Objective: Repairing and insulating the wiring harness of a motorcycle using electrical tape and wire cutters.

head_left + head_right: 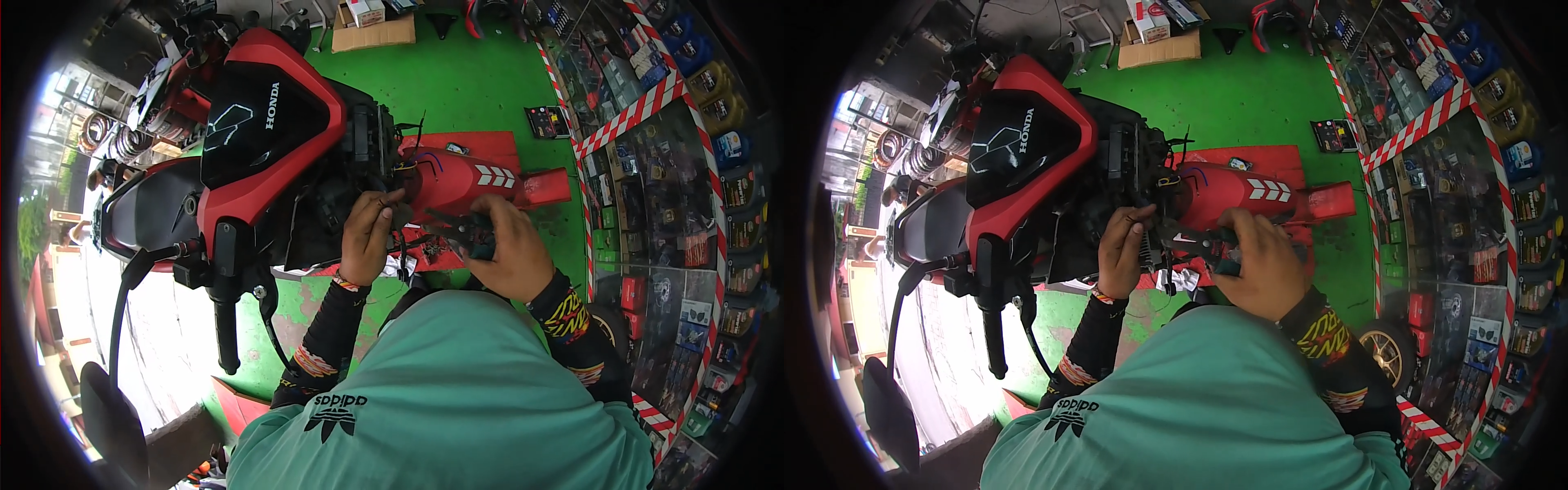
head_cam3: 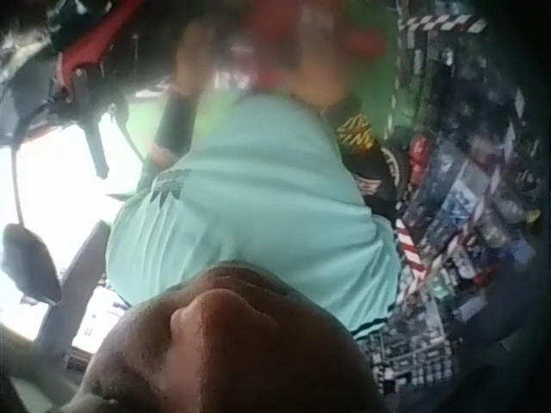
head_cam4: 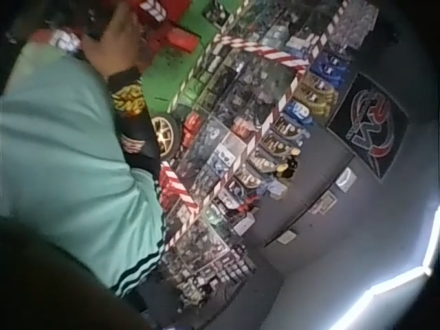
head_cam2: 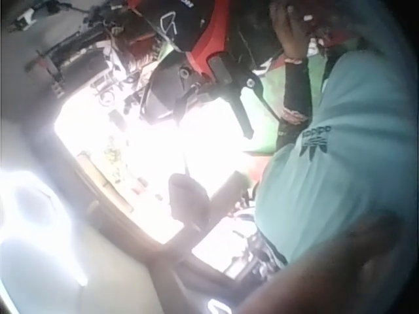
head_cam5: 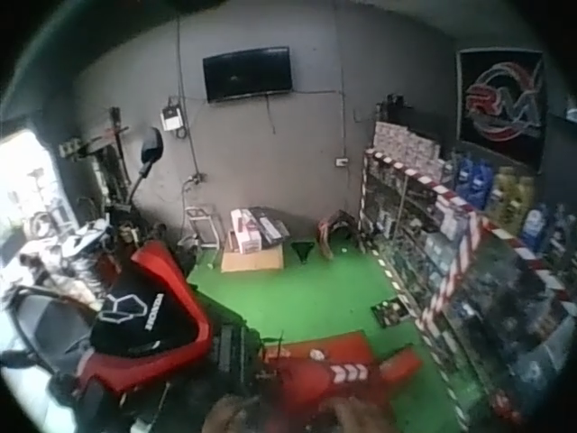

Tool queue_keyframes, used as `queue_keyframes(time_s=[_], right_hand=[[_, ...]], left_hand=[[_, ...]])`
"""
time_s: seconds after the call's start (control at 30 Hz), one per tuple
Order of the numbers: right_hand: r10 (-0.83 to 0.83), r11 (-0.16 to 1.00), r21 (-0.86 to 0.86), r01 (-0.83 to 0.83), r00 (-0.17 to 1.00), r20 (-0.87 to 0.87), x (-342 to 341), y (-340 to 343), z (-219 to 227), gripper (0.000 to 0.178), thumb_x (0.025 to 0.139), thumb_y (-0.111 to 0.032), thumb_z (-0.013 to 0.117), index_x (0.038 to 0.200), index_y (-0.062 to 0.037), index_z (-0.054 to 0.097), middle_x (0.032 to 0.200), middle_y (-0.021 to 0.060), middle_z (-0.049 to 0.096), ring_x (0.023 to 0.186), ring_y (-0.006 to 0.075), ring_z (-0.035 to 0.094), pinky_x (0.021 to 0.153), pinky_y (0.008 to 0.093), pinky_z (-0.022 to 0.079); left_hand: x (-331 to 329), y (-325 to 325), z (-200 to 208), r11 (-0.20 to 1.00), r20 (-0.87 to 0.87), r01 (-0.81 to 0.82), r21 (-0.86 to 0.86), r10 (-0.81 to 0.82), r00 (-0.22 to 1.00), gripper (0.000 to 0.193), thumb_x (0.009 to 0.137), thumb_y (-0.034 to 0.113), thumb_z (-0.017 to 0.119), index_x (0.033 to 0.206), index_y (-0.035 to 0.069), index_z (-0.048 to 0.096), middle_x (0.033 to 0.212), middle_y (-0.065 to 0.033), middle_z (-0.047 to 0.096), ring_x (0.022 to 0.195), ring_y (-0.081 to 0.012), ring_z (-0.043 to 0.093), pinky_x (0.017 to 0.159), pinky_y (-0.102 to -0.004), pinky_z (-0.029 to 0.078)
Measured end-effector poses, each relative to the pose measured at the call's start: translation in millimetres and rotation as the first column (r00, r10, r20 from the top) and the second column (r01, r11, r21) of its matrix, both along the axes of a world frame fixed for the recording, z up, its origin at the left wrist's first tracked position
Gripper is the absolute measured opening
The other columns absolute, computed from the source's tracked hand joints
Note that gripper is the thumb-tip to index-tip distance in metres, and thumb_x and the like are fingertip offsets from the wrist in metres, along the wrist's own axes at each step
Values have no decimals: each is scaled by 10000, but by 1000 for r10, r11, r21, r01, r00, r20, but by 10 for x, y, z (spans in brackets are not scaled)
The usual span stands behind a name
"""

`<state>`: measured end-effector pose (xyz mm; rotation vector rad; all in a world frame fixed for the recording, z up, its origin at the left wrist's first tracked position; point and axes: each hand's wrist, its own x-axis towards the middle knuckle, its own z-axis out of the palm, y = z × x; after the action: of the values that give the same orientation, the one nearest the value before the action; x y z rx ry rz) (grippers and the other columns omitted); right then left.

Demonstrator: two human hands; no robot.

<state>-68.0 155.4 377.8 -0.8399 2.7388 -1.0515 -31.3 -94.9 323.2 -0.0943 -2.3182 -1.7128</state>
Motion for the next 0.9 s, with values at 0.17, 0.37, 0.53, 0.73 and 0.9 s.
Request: queue_keyframes(time_s=[0.17,0.37,0.53,0.73,0.9], right_hand=[[97,756,-622,205,904,416,-60,-414,-166,478,869,-2,716,1291,-11,492,1160,121,659,1097,231,665,965,369,517],[228,692,-689,213,842,489,-266,-772,-336,524,887,-12,747,1339,-14,483,1148,99,666,1096,152,642,962,308,509],[258,692,-696,188,837,483,-242,-881,-397,527,885,-1,738,1342,-22,477,1098,86,662,1042,136,635,924,300,515],[246,654,-734,182,867,434,-196,-891,-405,525,892,76,691,1352,-18,456,1081,65,615,1029,125,599,921,286,511],[266,704,-709,36,912,311,-111,-829,-341,524,865,34,703,1336,-22,482,1177,99,642,1127,175,648,981,303,506]], left_hand=[[-1,-29,25,997,-48,-58,50,60,997,219,986,4,582,1153,-85,691,1010,-76,613,965,-142,611,870,-260,480],[38,-97,-8,977,4,-44,207,44,999,116,913,-35,700,1020,-76,714,1000,-97,668,922,-146,633,847,-264,496],[39,-111,17,984,2,-44,171,45,999,69,911,-30,706,965,-72,709,992,-103,681,922,-157,639,840,-268,498],[40,-108,65,982,31,-35,184,30,999,67,925,-11,691,956,-68,708,965,-100,684,917,-165,643,840,-271,497],[39,-111,49,992,5,-83,97,82,997,87,929,20,697,978,-47,724,926,-83,697,853,-146,670,771,-270,532]])
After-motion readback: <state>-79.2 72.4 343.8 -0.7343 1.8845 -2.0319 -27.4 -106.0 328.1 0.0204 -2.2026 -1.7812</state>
